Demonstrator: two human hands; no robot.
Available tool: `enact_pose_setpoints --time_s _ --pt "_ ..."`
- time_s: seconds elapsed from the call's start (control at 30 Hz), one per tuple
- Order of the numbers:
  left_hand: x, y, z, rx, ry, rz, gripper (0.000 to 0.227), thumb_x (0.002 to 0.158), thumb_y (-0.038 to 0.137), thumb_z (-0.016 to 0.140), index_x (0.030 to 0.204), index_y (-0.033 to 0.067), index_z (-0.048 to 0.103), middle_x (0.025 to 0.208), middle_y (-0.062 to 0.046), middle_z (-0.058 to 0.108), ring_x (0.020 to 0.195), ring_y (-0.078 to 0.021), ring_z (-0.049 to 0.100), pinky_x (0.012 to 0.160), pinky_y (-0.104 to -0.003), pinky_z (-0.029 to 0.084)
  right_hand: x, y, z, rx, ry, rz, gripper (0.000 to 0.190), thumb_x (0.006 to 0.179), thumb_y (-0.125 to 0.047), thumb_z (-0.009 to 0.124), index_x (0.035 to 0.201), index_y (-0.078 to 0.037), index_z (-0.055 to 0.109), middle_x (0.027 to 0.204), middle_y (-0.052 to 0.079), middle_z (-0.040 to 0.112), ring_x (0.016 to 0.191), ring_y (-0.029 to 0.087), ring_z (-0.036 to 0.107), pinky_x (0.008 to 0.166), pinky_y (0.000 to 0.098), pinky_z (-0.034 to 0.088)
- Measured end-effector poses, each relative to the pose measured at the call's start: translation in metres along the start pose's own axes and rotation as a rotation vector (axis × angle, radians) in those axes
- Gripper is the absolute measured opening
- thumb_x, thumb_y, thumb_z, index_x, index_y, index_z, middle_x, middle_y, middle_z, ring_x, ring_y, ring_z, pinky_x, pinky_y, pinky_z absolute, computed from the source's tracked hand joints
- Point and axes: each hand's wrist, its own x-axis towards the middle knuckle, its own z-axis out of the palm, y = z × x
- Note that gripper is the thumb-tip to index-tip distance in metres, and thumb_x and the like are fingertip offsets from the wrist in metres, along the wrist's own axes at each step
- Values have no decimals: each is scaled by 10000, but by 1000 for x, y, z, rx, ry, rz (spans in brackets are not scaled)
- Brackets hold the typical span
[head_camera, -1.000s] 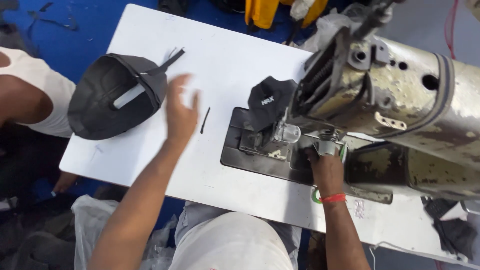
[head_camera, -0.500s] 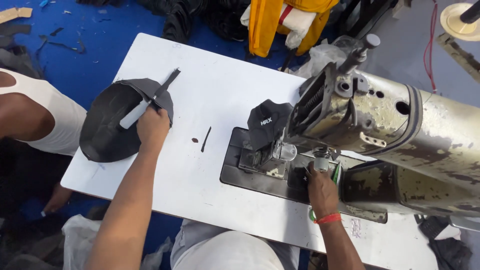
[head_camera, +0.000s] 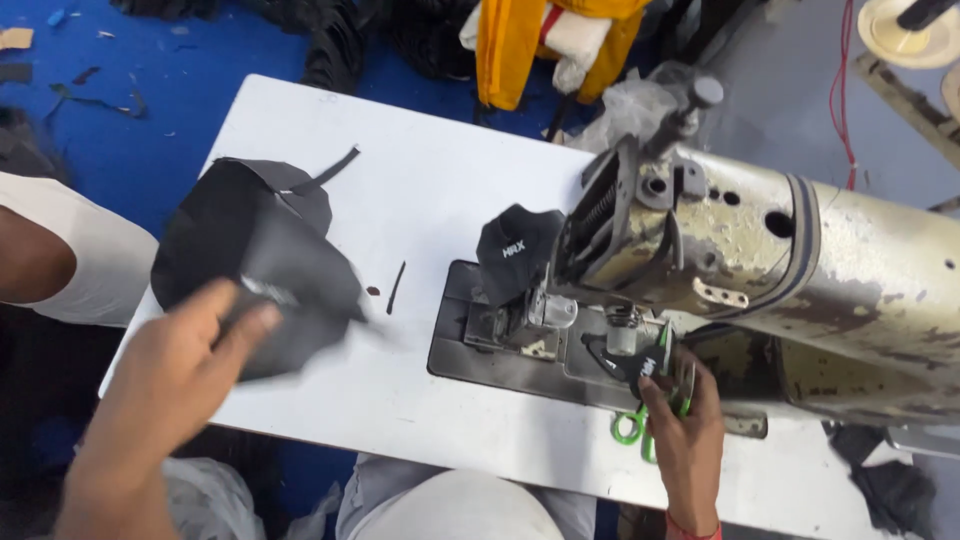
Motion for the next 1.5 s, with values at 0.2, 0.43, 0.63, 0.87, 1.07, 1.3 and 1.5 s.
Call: enact_pose_setpoints --time_s 0.2,0.43,0.63,0.87,1.07,1.3,1.5 --pt "-27 13 33 -217 -618 195 351 913 419 635 1002 88 710 764 -83 679 718 -230 668 677 -361 566 4 74 16 543 -150 189 251 966 -66 700 1173 27 592 655 24 527 496 85 403 421 257 273" --pt "-28 70 31 -251 -877 423 358 968 419 580 1075 90 670 831 -94 701 774 -262 674 742 -401 515 -17 68 12 692 -182 325 317 870 30 617 1181 -26 596 626 32 513 434 100 413 379 273 272" --pt "-22 101 46 -396 -985 566 399 953 426 615 1054 45 678 820 -122 692 752 -271 675 718 -395 513 -29 40 1 698 -112 327 347 902 25 620 1244 30 565 729 28 542 485 83 428 400 260 282" --pt "-13 119 67 -655 -1077 556 597 724 498 832 1117 64 716 917 -27 772 853 -135 715 755 -303 567 -38 9 -9 754 -142 256 501 863 52 625 1360 -10 593 760 13 535 508 53 425 415 242 297" --pt "-12 126 71 -678 -1044 559 532 766 472 820 1085 57 726 871 -26 753 802 -147 715 719 -315 561 -38 56 -15 794 -140 234 224 920 46 653 1121 19 558 726 65 567 487 101 473 387 245 318" --pt "-24 138 82 -616 -846 681 463 818 421 793 1095 61 703 880 -92 754 797 -242 740 720 -373 567 -68 35 -52 904 -156 102 155 892 19 679 1043 2 649 717 97 623 477 113 535 386 246 395" --pt "-38 141 111 -623 -556 940 390 868 342 778 1059 22 666 938 -158 718 918 -368 705 797 -445 546 -96 -53 -34 237 -192 -46 128 770 25 768 897 41 756 572 122 704 403 139 610 363 264 438"
